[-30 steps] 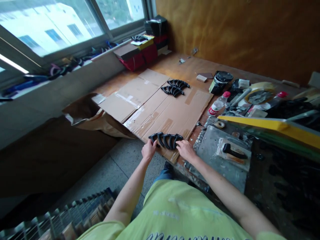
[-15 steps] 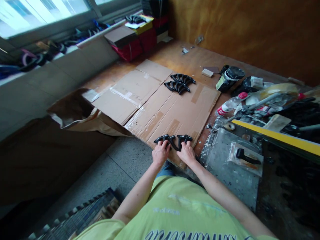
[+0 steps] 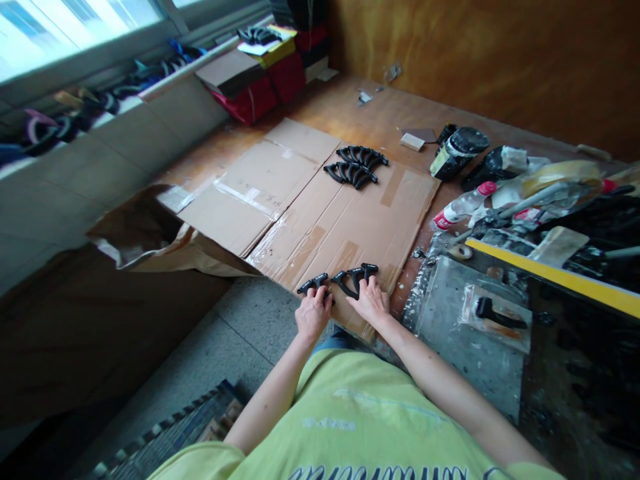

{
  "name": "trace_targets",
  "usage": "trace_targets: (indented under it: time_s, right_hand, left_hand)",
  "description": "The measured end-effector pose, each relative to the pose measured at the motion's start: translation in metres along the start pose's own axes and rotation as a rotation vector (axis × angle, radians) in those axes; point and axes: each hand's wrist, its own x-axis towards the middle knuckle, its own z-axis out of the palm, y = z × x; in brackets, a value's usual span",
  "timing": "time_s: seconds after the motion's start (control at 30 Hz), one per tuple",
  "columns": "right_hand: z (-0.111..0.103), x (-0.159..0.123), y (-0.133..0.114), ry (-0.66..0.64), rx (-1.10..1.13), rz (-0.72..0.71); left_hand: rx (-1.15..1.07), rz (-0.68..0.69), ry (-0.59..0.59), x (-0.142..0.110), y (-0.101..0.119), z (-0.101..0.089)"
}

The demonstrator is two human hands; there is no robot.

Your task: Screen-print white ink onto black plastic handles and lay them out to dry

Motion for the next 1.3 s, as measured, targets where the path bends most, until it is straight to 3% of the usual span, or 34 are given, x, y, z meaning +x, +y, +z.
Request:
trace_targets:
  time_s: [0.33,0.47,0.63,0.73,0.93,1.07,1.3]
  right_hand:
    - [0.004,0.009,-0.002,0.056,-0.024,-0.009]
    - [0.006,0.009,-0.002,0.073,0.003,0.064]
    - [0.003,0.021,-0.008,0.052,0.162,0.010]
    - [-0.002,0.024,-0.001,0.051,0.200,0.025]
    - [-0.003,0.014,0.008,-0.005,0.245,0.001]
    - [0.000,0.019,0.007,0.003,0.372,-0.050]
    - [0.019,0.028,0.020,0.060,0.652,0.062]
  left_hand:
    - [-0.018,0.000,0.005,-0.008,0.003,0.007]
    - [-0.081,0.026,0.014,0.006,0.013,0.012]
    - [-0.084,0.098,0.080,0.043,0.018,0.007]
    - [-0.075,0.175,0.056,0.060,0.013,0.002]
    - [-0.050,0.216,0.086,0.050,0.006,-0.002]
    - [0.009,0.195,0.172,0.033,0.018,0.001]
    - [0.027,0.154,0.134,0.036,0.058,0.019]
